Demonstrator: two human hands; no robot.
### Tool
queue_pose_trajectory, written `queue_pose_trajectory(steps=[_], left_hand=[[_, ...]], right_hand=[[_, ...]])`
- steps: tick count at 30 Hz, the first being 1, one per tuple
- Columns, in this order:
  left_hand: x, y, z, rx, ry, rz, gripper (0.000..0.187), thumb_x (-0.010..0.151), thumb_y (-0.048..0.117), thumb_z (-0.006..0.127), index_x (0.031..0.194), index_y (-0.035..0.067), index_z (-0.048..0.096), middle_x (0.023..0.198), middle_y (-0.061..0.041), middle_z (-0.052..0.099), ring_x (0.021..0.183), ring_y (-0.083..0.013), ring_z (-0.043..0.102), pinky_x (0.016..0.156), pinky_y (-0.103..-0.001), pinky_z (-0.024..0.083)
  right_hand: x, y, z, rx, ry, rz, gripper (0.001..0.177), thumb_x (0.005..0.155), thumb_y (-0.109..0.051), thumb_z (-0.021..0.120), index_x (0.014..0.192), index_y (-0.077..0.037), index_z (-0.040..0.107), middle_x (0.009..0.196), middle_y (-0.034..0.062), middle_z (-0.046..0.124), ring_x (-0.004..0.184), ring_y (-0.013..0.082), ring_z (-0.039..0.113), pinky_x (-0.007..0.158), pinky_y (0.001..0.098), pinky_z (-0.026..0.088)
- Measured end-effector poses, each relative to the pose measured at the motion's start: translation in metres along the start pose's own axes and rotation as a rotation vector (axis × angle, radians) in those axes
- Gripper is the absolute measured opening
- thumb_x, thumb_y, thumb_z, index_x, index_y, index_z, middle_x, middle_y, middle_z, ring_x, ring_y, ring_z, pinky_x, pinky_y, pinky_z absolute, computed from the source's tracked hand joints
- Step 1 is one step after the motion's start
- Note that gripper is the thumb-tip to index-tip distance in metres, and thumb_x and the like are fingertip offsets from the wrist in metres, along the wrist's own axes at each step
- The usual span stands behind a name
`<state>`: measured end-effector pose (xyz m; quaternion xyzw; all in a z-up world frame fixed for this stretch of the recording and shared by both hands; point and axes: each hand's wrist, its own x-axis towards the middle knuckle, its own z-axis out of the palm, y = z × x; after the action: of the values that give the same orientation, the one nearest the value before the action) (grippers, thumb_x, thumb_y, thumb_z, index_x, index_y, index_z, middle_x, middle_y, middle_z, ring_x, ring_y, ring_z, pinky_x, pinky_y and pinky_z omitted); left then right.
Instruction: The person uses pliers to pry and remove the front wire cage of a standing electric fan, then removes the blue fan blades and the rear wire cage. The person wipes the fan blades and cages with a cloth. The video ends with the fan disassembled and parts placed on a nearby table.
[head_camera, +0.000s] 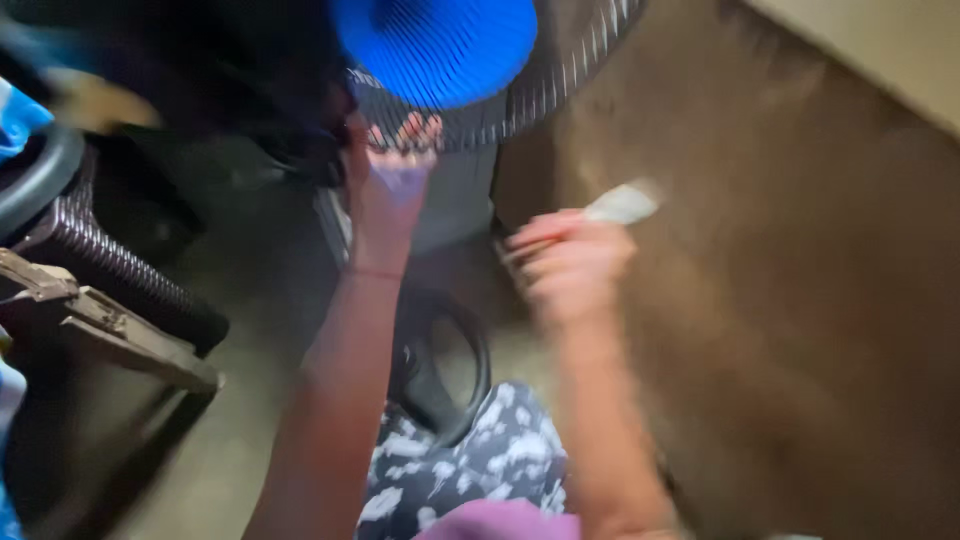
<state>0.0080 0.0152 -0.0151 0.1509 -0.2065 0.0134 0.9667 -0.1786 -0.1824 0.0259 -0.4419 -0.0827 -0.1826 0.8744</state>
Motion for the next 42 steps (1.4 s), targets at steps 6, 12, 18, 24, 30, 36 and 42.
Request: queue_pose_trajectory(steps=[6,12,18,24,30,36,42], left_hand=[[0.025,0.007,-0.027,0.089,0.148,0.023,0.080,0.092,0.047,0.082,0.120,0.003,0.021,0.098,-0.012,0.023,0.105,-0.0420,0.022,0.111,-0.073,0.039],[0.023,-0.015,-0.012,-0.068,-0.004,-0.059,0.116,0.079,0.048,0.086,0.152,0.009,0.005,0.146,-0.028,0.031,0.140,-0.0519,0.040,0.120,-0.063,0.032],[0.024,-0.004,0.003,-0.073,0.042,-0.064,0.129,0.072,0.048,0.087,0.153,0.012,-0.008,0.147,-0.025,0.030,0.141,-0.0511,0.039,0.118,-0.067,0.029],[0.016,-0.008,0.007,-0.002,-0.110,-0.083,0.120,0.081,0.048,0.087,0.159,0.005,0.007,0.150,-0.025,0.030,0.142,-0.0448,0.037,0.123,-0.061,0.026],[0.018,-0.002,0.004,-0.096,0.007,-0.063,0.112,0.076,0.043,0.087,0.149,0.010,0.009,0.138,-0.023,0.035,0.138,-0.0496,0.042,0.123,-0.067,0.029],[0.015,0.001,0.004,-0.080,0.009,-0.033,0.095,0.079,0.043,0.087,0.138,0.008,0.020,0.137,-0.027,0.037,0.134,-0.0512,0.044,0.118,-0.067,0.031],[0.014,0.005,-0.006,-0.226,0.123,-0.043,0.079,0.079,0.032,0.083,0.134,0.010,0.031,0.135,-0.029,0.041,0.134,-0.0499,0.045,0.118,-0.067,0.035]], right_hand=[[-0.017,0.066,-0.073,0.307,0.232,0.430,0.032,0.090,-0.011,0.046,0.120,-0.002,0.053,0.102,0.0198,0.061,0.086,0.0304,0.061,0.079,0.0484,0.055],[-0.019,0.087,-0.043,0.396,-0.115,0.736,0.063,0.089,-0.024,0.042,0.148,-0.002,0.042,0.143,0.0313,0.055,0.124,0.0433,0.062,0.099,0.0595,0.052],[0.003,0.067,0.000,0.558,-0.362,0.711,0.063,0.100,-0.021,0.042,0.156,0.006,0.040,0.148,0.0363,0.052,0.118,0.0457,0.064,0.097,0.0548,0.054],[0.015,0.068,0.000,0.683,-0.429,0.708,0.063,0.096,-0.022,0.041,0.153,0.006,0.040,0.145,0.0335,0.053,0.116,0.0458,0.067,0.094,0.0539,0.058],[0.025,0.064,0.010,0.783,-0.413,0.759,0.060,0.098,-0.020,0.041,0.153,0.005,0.040,0.146,0.0317,0.054,0.113,0.0446,0.069,0.092,0.0544,0.059],[0.022,0.060,0.012,0.792,-0.370,0.778,0.062,0.095,-0.020,0.041,0.152,0.003,0.041,0.142,0.0283,0.058,0.107,0.0425,0.071,0.087,0.0524,0.061],[0.014,0.050,0.020,0.923,-0.414,0.807,0.065,0.096,-0.020,0.040,0.158,0.000,0.038,0.145,0.0260,0.055,0.111,0.0426,0.070,0.091,0.0520,0.060]])
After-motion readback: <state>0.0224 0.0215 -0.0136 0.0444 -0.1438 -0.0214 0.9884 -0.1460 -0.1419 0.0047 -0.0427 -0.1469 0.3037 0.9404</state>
